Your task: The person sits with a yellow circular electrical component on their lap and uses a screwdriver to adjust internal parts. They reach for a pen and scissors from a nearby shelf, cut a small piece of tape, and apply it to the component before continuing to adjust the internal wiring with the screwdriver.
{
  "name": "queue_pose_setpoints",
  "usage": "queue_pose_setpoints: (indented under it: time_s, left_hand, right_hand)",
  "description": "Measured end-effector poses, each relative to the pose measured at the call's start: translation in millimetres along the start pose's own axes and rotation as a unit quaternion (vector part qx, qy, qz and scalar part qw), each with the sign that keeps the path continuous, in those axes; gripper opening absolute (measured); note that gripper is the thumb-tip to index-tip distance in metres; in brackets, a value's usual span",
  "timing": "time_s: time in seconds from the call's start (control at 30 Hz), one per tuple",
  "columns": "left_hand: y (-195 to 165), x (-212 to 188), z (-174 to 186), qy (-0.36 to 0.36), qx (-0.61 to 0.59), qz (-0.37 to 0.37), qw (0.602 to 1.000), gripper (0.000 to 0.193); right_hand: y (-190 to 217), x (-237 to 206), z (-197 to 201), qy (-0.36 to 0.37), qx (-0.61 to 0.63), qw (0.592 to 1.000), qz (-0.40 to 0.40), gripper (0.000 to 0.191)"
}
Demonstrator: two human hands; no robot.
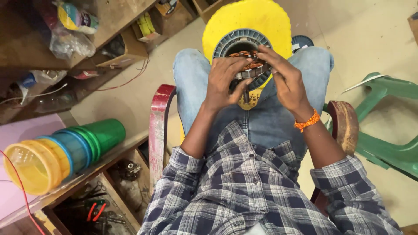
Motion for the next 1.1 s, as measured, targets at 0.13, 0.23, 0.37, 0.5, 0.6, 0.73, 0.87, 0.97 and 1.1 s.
queue_pose_setpoints:
  time_s: [0.13, 0.23, 0.37, 0.5, 0.6, 0.73, 0.87, 0.97, 1.1]
  left_hand:
    - [-1, 0, 2, 0.018, -0.004, 0.006, 1.000, 0.051]
    - [-9, -3, -3, -0.015, 0.063, -0.006, 0.998, 0.037]
    - [-16, -7, -17, -0.047, 0.131, 0.019, 0.990, 0.028]
    - [-13, -7, -19, -0.057, 0.131, 0.029, 0.989, 0.027]
    - [-7, -3, -10, -0.018, 0.091, 0.027, 0.995, 0.034]
    - [1, -6, 9, 0.053, -0.046, 0.066, 0.995, 0.062]
    - [1, -11, 22, 0.034, -0.100, 0.079, 0.991, 0.082]
    - [0, -14, 30, 0.018, -0.081, 0.079, 0.993, 0.084]
    - [1, -18, 36, -0.001, -0.074, 0.077, 0.994, 0.083]
  right_hand:
    - [1, 1, 1, 0.005, -0.002, 1.000, 0.010, 0.046]
    - [0, 1, 2, 0.008, -0.001, 1.000, 0.009, 0.045]
    - [1, 0, 1, -0.003, -0.014, 1.000, 0.008, 0.046]
    - [4, 1, -2, -0.007, -0.005, 1.000, 0.003, 0.046]
    - [4, 4, -1, -0.010, 0.011, 1.000, 0.005, 0.046]
    - [4, 1, -1, 0.004, -0.029, 0.999, 0.019, 0.048]
    - [4, 0, 2, 0.011, -0.034, 0.999, 0.026, 0.050]
    - [4, 3, 5, 0.022, -0.059, 0.997, 0.034, 0.047]
    - [4, 6, 9, 0.028, -0.087, 0.995, 0.027, 0.046]
Point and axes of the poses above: each hand's wrist, its own x-axis towards the middle knuckle, its own z-axis out of the back of the hand, y = z × x, the point moved 4 cm from there along x, towards the middle knuckle, and after that the axes turned 3 degrees about -z, right-handed, at the moved point
